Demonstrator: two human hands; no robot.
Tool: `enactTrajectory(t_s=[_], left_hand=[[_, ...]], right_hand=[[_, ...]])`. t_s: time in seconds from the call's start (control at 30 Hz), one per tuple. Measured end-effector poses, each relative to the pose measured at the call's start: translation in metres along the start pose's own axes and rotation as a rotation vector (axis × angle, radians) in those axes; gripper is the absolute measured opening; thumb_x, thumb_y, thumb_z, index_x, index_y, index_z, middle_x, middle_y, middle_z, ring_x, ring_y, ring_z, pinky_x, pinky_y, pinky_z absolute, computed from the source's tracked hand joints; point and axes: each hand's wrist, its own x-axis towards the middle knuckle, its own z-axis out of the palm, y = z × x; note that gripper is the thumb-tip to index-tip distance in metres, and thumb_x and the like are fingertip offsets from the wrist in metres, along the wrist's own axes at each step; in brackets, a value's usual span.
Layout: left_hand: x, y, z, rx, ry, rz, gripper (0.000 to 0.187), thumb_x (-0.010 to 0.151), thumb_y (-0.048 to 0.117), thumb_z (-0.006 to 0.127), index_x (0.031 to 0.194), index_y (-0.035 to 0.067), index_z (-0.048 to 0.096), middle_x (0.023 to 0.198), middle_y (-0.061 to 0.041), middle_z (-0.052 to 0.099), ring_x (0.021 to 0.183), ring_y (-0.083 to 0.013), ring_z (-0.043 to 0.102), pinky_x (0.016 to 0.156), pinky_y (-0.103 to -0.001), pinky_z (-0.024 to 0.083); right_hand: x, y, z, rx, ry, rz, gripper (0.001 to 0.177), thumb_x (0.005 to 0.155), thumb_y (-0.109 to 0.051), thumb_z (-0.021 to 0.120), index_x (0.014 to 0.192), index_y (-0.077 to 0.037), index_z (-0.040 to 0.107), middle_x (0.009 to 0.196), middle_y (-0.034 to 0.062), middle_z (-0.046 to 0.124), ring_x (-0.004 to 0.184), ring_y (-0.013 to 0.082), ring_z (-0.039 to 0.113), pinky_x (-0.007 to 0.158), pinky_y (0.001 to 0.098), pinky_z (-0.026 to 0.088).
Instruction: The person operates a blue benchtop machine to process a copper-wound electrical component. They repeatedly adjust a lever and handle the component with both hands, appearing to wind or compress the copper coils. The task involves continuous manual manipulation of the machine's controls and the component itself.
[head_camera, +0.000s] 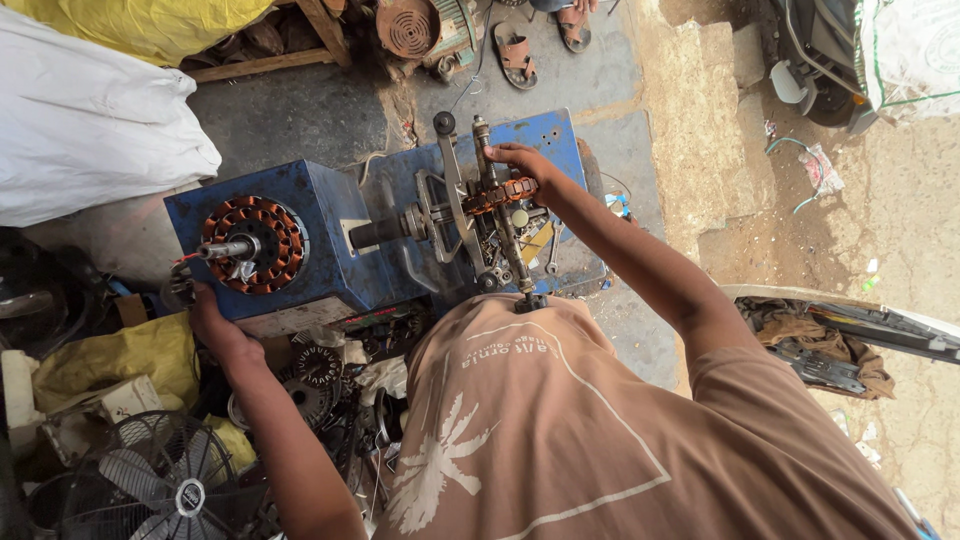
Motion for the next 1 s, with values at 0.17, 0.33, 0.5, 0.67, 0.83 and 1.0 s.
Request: enactTrajectory(t_s=[0.17, 0.33, 0.5, 0.67, 0.83, 1.0], left_hand=[[0.0, 0.0, 0.0, 0.022, 0.013, 0.001, 0.056, 0.102, 0.042, 0.063, 0.138, 0.0, 0.06, 0.132, -0.01, 0.067, 0.118, -0.0216, 0.066, 0.101, -0.038, 0.052], [-0.002, 0.005, 0.004, 0.022, 0.001, 0.006, 0.056, 0.102, 0.043, 0.063, 0.138, -0.001, 0.061, 0.132, -0.011, 0.067, 0.119, -0.0212, 0.066, 0.102, -0.038, 0.052], [-0.002, 0.004, 0.004, 0.012, -0.002, 0.017, 0.057, 0.102, 0.041, 0.063, 0.139, -0.002, 0.06, 0.133, -0.011, 0.067, 0.119, -0.0216, 0.066, 0.102, -0.038, 0.052], [0.001, -0.001, 0.0, 0.014, 0.037, 0.013, 0.057, 0.101, 0.039, 0.064, 0.14, -0.001, 0.057, 0.134, -0.011, 0.066, 0.121, -0.0216, 0.065, 0.102, -0.038, 0.051], [0.002, -0.004, -0.003, 0.0, 0.023, 0.019, 0.058, 0.101, 0.04, 0.065, 0.14, -0.002, 0.058, 0.134, -0.011, 0.065, 0.122, -0.022, 0.065, 0.104, -0.038, 0.05], [0.036, -0.004, 0.051, 0.009, 0.018, 0.018, 0.058, 0.101, 0.042, 0.066, 0.14, -0.001, 0.058, 0.135, -0.011, 0.065, 0.122, -0.0226, 0.065, 0.104, -0.039, 0.05]], right_hand=[[-0.001, -0.001, 0.001, 0.012, -0.017, -0.011, 0.058, 0.085, -0.037, 0.083, 0.125, 0.001, 0.064, 0.085, 0.0086, 0.067, 0.059, 0.0129, 0.067, 0.054, 0.0273, 0.06], [-0.003, -0.002, 0.002, 0.016, -0.018, -0.014, 0.059, 0.085, -0.036, 0.083, 0.126, 0.001, 0.064, 0.088, 0.0101, 0.069, 0.061, 0.014, 0.068, 0.055, 0.0281, 0.06], [0.0, 0.0, 0.0, -0.007, 0.001, 0.001, 0.06, 0.085, -0.037, 0.082, 0.127, 0.001, 0.063, 0.091, 0.0129, 0.07, 0.064, 0.0161, 0.071, 0.057, 0.0295, 0.062], [0.004, 0.003, -0.003, 0.006, -0.049, -0.032, 0.061, 0.086, -0.038, 0.082, 0.129, 0.001, 0.063, 0.096, 0.0123, 0.07, 0.067, 0.0156, 0.069, 0.058, 0.0293, 0.06], [0.002, 0.002, -0.001, 0.012, -0.041, -0.026, 0.062, 0.086, -0.038, 0.082, 0.13, 0.001, 0.062, 0.098, 0.013, 0.069, 0.072, 0.017, 0.071, 0.06, 0.0304, 0.062], [-0.004, -0.004, 0.004, -0.01, -0.026, -0.02, 0.064, 0.084, -0.039, 0.082, 0.13, 0.001, 0.063, 0.099, 0.0148, 0.071, 0.072, 0.0186, 0.071, 0.06, 0.0308, 0.062]])
